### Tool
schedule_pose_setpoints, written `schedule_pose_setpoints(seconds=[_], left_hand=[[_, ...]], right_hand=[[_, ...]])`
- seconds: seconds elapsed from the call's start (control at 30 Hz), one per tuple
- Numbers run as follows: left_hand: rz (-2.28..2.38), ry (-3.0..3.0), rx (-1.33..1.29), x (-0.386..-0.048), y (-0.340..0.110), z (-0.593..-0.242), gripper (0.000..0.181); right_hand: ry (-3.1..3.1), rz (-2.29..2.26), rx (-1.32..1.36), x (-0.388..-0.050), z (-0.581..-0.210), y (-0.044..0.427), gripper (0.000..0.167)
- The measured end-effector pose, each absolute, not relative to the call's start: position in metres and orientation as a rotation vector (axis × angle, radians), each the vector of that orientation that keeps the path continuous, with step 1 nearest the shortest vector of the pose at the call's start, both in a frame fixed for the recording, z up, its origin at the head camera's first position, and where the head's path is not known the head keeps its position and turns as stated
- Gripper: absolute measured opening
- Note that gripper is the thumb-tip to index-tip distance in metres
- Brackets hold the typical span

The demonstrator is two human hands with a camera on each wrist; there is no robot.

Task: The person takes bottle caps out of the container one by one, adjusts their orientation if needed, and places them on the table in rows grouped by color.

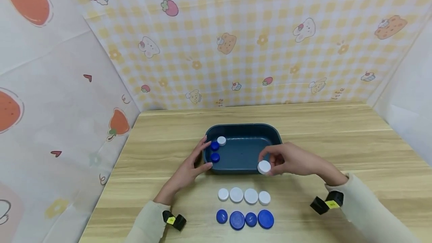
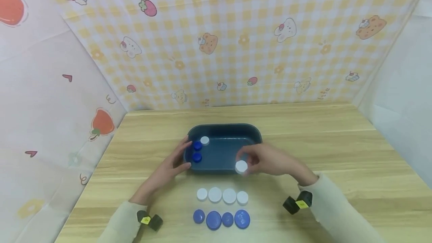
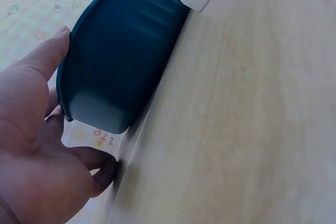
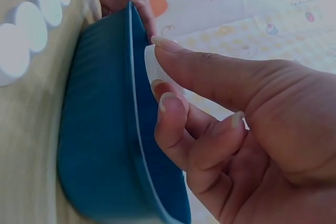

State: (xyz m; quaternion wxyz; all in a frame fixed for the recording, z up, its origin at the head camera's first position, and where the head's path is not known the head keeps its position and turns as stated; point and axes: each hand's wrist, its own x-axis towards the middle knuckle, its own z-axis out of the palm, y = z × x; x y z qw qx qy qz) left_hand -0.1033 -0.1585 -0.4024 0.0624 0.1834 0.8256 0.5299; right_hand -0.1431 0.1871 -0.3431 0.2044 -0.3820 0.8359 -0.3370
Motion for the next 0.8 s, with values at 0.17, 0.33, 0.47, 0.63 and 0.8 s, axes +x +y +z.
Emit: schedule_pose_setpoints(seconds=[0.17, 0.33, 0.47, 0.63, 0.8], left_hand=[[1.608, 2.489, 0.558, -0.104, -0.158, -0.403, 0.062], [1.606, 2.494, 0.564, -0.104, -0.159, -0.402, 0.062], [1.609, 2.491, 0.568, -0.103, -0.159, -0.402, 0.061], [1.617, 2.481, 0.558, -0.104, -0.159, -0.403, 0.061], [1.619, 2.472, 0.557, -0.104, -0.159, -0.404, 0.062]], right_hand=[[2.262, -0.979, -1.077, -0.13, -0.345, 0.2, 0.033], [2.256, -0.962, -1.12, -0.122, -0.351, 0.206, 0.03], [2.26, -0.941, -1.151, -0.117, -0.361, 0.21, 0.029], [2.234, -0.974, -1.232, -0.113, -0.379, 0.212, 0.028], [2.203, -1.004, -1.238, -0.112, -0.392, 0.213, 0.029]])
